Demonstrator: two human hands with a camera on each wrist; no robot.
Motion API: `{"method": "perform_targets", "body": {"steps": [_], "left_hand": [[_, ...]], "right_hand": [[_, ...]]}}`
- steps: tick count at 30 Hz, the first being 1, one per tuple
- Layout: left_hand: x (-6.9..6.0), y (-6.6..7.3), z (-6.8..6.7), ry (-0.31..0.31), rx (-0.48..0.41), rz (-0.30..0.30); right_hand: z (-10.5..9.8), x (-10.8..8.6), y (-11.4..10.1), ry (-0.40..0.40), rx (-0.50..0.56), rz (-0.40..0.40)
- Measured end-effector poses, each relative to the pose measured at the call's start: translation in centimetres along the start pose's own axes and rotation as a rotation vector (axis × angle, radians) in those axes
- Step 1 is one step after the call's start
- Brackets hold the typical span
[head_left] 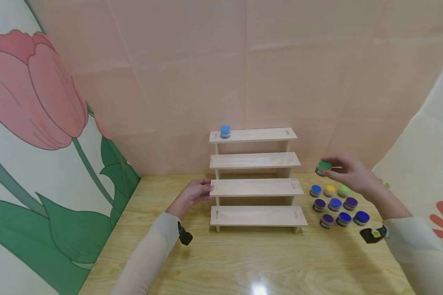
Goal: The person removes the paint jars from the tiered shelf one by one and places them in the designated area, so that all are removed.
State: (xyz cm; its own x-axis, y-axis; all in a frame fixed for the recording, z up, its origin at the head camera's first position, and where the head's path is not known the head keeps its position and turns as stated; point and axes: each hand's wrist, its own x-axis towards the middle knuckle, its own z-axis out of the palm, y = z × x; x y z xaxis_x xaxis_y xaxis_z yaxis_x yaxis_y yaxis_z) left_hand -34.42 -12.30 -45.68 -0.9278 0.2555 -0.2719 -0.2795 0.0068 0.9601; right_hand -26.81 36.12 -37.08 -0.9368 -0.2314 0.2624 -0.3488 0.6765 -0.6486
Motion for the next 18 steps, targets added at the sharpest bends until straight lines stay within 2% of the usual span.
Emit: {"method": "perform_targets", "body": {"steps": [7,14,18], "left_hand": [[0.0,0.0,0.0,0.012,0.009,-0.005],[-0.1,0.1,0.0,0.0,0.0,-0.002],[-0.2,0.1,0.2,0.0,0.003,0.001]], "right_hand": [[0.3,-3.1,2.5,0.001,0.05,-0.01],[0.9,-5.2,4.3,-0.016,0.107,-0.08],[1.1,-6.5,4.9,-0.035,0.146,-0.093]]}}
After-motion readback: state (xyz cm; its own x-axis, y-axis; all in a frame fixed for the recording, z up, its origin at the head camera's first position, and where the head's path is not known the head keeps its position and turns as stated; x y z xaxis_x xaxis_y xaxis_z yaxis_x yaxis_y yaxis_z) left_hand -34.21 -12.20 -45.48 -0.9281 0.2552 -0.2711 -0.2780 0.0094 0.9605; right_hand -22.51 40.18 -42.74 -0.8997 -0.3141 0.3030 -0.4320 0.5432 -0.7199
